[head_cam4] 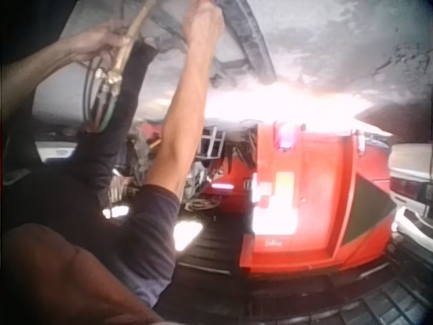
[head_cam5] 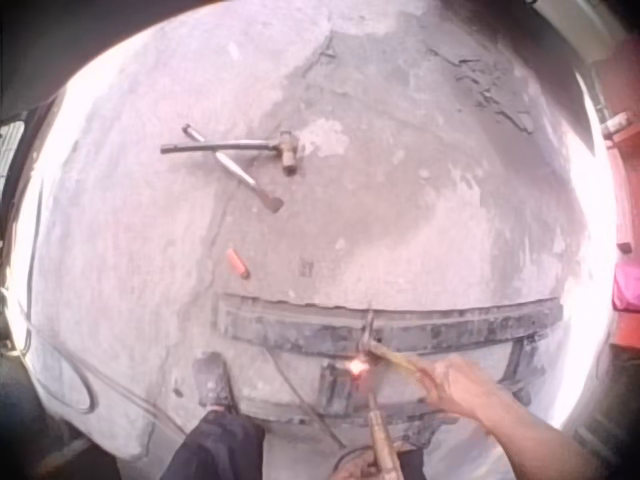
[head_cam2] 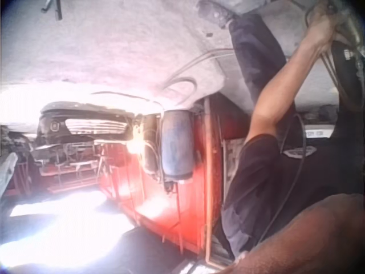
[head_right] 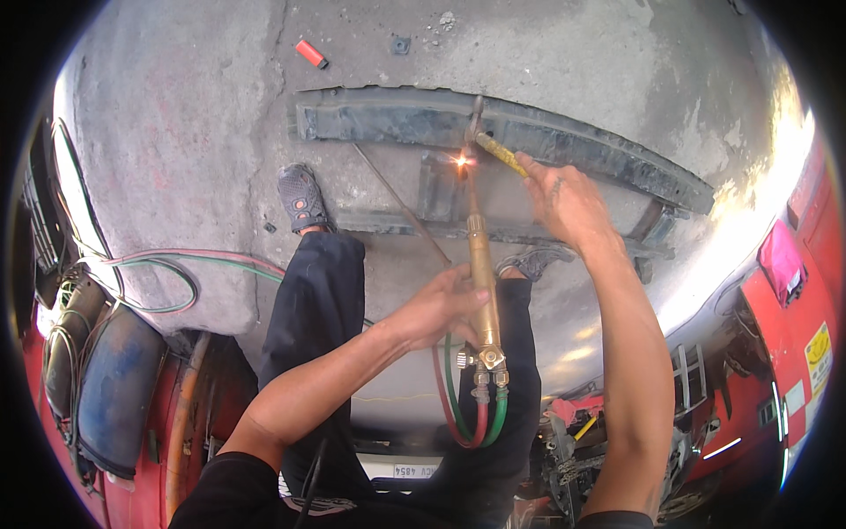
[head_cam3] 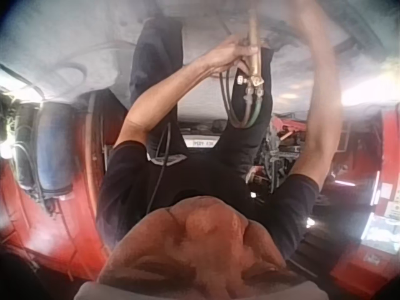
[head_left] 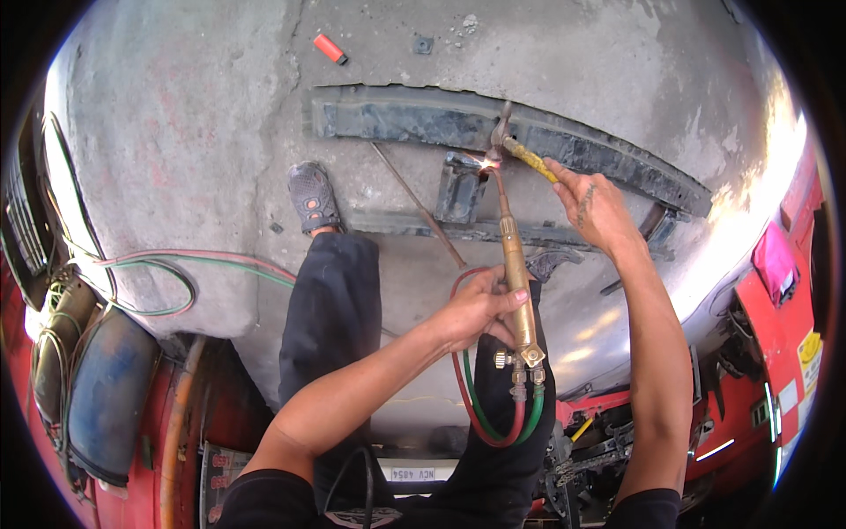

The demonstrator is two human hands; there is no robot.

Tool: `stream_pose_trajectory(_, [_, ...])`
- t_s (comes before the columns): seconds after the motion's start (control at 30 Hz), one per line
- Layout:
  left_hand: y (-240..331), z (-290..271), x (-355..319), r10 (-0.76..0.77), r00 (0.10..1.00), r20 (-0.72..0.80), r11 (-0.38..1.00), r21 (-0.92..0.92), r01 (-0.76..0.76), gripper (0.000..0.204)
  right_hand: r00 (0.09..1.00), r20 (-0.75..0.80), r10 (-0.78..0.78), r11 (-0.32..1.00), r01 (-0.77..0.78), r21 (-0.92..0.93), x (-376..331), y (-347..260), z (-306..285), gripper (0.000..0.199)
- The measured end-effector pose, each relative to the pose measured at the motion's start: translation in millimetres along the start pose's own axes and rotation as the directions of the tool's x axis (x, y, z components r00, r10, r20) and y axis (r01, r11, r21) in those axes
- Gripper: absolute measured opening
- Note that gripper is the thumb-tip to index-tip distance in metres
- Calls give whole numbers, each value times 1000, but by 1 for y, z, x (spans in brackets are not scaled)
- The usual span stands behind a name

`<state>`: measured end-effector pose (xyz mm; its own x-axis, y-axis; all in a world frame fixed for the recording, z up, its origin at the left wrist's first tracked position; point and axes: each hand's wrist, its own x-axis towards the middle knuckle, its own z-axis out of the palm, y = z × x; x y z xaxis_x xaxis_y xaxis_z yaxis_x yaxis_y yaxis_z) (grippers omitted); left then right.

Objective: The person uses a blowtorch and hammer to heat and cut a metal frame on the floor. They repeatedly apply heat to specific points and strike with the hammer to separate sections of the frame.

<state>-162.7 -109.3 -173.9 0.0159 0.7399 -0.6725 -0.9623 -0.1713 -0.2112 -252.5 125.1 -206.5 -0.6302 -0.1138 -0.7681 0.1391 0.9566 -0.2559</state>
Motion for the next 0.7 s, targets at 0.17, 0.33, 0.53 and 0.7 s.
stream_pose_trajectory(0.17, [0, -5, -7, -6, 1000, 1, 1000, 13, 6, 60, 989, -17, 144, 984, -141, 110, -1, -21, -27, 42])
stream_pose_trajectory(0.33, [3, -2, -6, 3, 1000, 24, 999, 46, -4, 62, 999, 41, -18, 991, 23, -132, 3, -5, 3, 41])
stream_pose_trajectory(0.53, [4, -8, -14, 16, 1000, 13, 999, 32, -17, 62, 978, 78, 193, 975, -200, 94, 0, -27, -32, 42])
stream_pose_trajectory(0.7, [3, -12, -13, 4, 1000, 31, 999, 44, -5, 62, 999, -33, 3, 996, -6, -93, -8, 10, 26, 43])
